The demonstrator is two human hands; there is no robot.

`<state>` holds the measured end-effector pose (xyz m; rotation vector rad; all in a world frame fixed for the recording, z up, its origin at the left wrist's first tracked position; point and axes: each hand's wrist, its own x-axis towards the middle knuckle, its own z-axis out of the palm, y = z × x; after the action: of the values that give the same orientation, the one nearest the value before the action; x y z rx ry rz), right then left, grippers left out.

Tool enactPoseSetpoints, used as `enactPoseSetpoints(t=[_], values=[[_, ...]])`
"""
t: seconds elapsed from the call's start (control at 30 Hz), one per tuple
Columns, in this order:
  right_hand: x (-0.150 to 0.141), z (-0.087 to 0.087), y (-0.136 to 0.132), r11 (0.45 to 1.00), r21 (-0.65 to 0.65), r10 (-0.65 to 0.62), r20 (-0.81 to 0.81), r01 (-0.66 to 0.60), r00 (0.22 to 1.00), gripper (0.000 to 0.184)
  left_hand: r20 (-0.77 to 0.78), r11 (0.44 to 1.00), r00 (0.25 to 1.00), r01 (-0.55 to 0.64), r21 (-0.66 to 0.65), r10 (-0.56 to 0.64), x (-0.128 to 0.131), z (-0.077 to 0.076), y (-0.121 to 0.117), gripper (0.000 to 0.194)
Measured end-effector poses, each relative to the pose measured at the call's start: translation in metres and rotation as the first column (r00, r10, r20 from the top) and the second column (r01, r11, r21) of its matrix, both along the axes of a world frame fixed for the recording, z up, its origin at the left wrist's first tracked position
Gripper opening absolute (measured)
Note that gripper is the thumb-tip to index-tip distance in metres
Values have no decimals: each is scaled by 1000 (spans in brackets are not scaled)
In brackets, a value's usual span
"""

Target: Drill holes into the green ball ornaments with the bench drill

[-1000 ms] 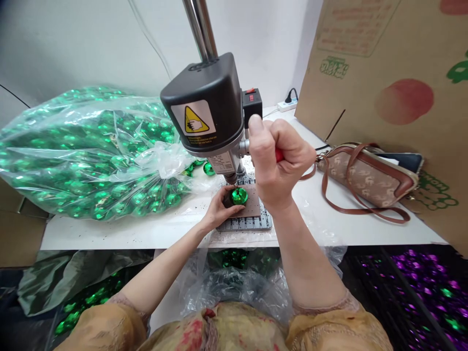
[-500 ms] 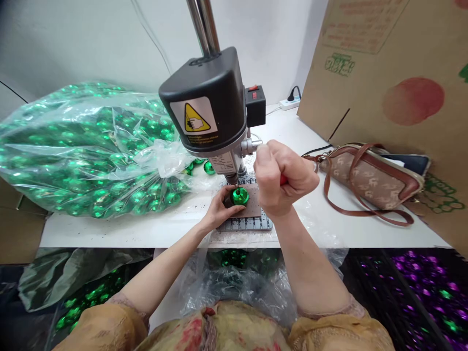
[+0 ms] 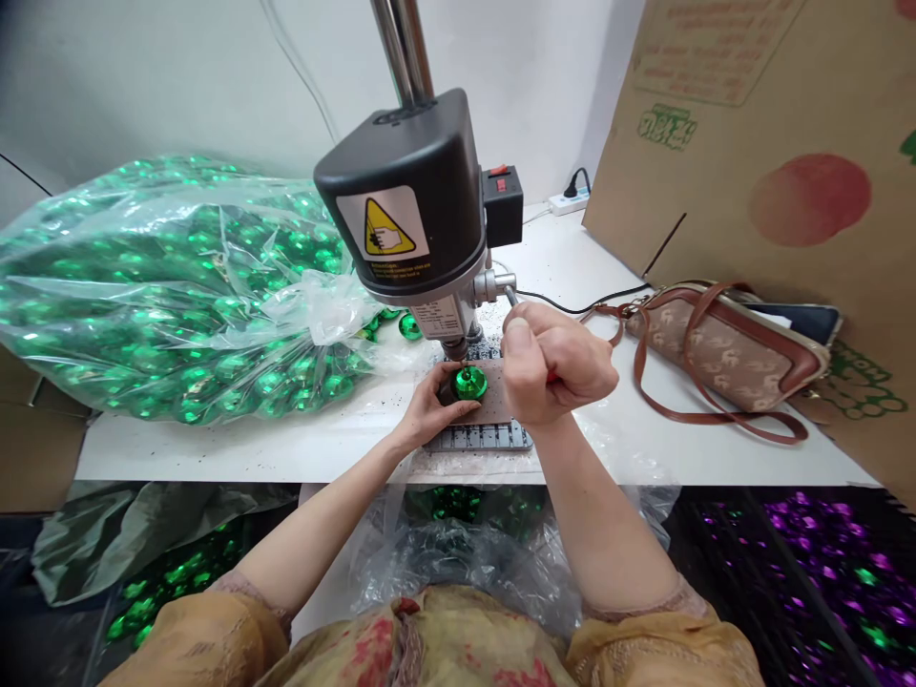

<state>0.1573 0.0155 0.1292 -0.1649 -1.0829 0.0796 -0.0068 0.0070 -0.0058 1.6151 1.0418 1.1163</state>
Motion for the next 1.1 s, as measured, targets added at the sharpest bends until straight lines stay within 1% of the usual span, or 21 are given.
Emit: enactPoseSetpoints(t=[0.13,0.3,0.37,0.43,0.5,0.6,0.67,0.73,0.83,1.0,1.1], values=[[1,-2,1,999,39,4,20,-5,1000,47,1,1000,1000,8,1,-8,0,1,-1,64],[1,-9,0,999,31,-20,28,19,999,46,22,1000,1000,10,-9,-9,1,2,-1,64],[1,-9,-2,999,22,-24,30,23,999,47,17,1000,1000,3,-16,-3,1,2,-1,65],[0,-3,-4,999,-21,-43,10,43,999,49,10,1000,1000,4,-20,-4,0,2,-1,65],[-1,10,-6,992,-118,-57,-17,54,998,51,-1,1000,1000,5,-18,-5,0,2,0,65],[-2,34,-7,955,-295,-6,-45,-8,999,50,-11,1000,1000,-4,-9,4,0,2,-1,65],[-2,44,-7,942,-332,28,-51,-43,998,49,-3,1000,1000,-8,-9,8,0,2,-1,66],[-1,46,-6,946,-319,51,-38,-60,998,49,9,1000,1000,2,-12,-2,0,2,-1,66],[-1,40,-5,962,-267,51,-23,-55,998,50,6,1000,1000,7,-5,-7,0,1,0,65],[-2,22,-6,975,-220,-4,-44,-6,999,50,-12,1000,1000,-1,4,1,0,0,0,65],[-1,11,-7,990,-138,-28,-26,24,999,50,-4,1000,1000,9,6,-9,0,2,-1,65]])
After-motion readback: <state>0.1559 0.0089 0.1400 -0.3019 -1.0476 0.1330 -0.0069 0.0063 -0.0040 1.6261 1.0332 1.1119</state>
